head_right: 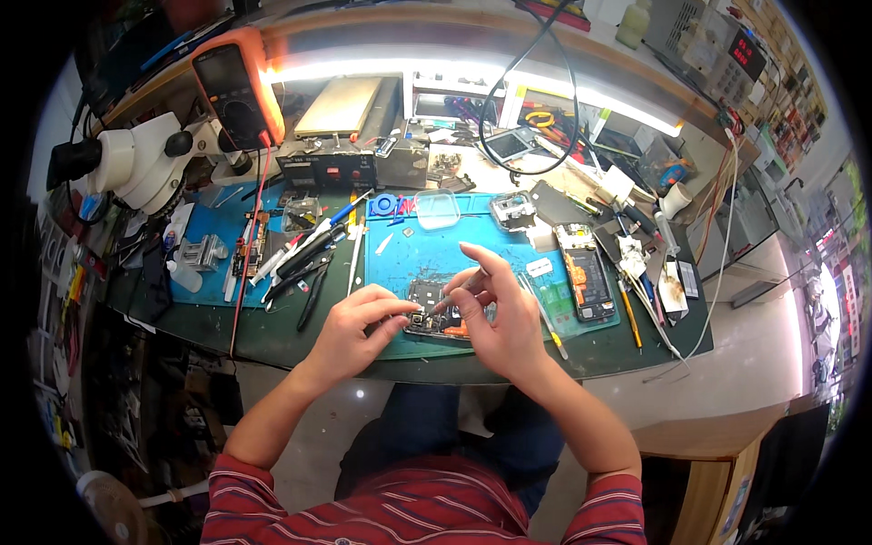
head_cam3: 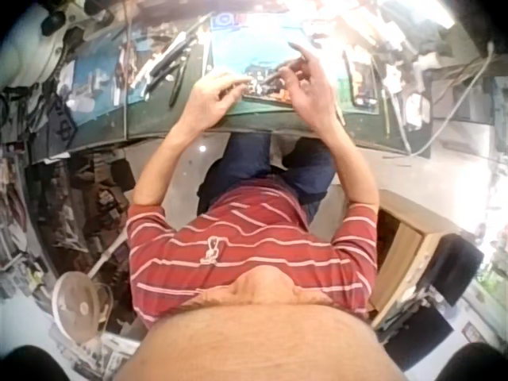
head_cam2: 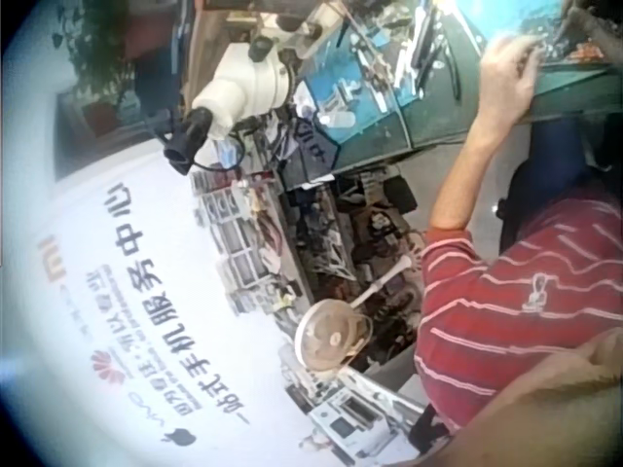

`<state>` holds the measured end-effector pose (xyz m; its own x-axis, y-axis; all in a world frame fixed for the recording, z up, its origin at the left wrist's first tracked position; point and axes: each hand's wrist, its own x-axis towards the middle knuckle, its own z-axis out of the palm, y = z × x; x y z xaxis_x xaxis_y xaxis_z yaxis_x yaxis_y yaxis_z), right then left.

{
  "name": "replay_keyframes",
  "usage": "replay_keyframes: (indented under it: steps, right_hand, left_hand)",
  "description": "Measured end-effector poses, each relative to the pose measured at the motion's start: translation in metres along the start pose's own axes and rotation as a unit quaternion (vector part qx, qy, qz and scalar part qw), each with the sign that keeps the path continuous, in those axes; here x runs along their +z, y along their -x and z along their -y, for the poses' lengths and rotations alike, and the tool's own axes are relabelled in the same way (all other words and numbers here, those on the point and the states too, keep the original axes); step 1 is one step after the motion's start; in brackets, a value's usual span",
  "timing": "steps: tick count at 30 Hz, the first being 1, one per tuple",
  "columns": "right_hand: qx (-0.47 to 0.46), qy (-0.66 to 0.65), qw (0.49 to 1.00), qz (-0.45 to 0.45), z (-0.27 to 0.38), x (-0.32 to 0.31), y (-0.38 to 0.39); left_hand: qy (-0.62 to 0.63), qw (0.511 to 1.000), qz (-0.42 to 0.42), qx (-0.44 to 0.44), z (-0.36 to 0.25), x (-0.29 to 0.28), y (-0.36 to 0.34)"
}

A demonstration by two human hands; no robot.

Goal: The person works on a disassembled smartphone motherboard, using tweezers to remove and reposition small components and connectors. They repeatedly handle a small black module and a ribbon cable, adjusting their placement on the board throughout the clip.

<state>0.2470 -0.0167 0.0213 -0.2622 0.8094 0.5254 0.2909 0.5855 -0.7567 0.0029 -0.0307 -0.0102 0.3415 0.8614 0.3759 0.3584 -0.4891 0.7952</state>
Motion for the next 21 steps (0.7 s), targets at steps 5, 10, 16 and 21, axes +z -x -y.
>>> replay_keyframes:
  steps: [5,10,16,21]
  right_hand:
    - [0.067,-0.1,0.992,-0.031,-0.023,0.011,0.008]
    - [0.056,-0.107,0.992,-0.022,-0.03,0.016,0.009]
    - [0.035,-0.076,0.996,-0.021,-0.032,0.015,0.009]
    - [0.04,-0.067,0.997,-0.011,-0.031,0.015,0.008]
  left_hand:
    - [-0.013,0.998,0.043,0.043,0.004,0.006,-0.007]
    - [-0.02,0.997,0.057,0.04,0.006,0.003,-0.005]
    - [-0.023,0.997,0.069,0.038,0.004,0.004,-0.007]
    - [-0.035,0.996,0.073,0.033,0.003,0.002,-0.006]
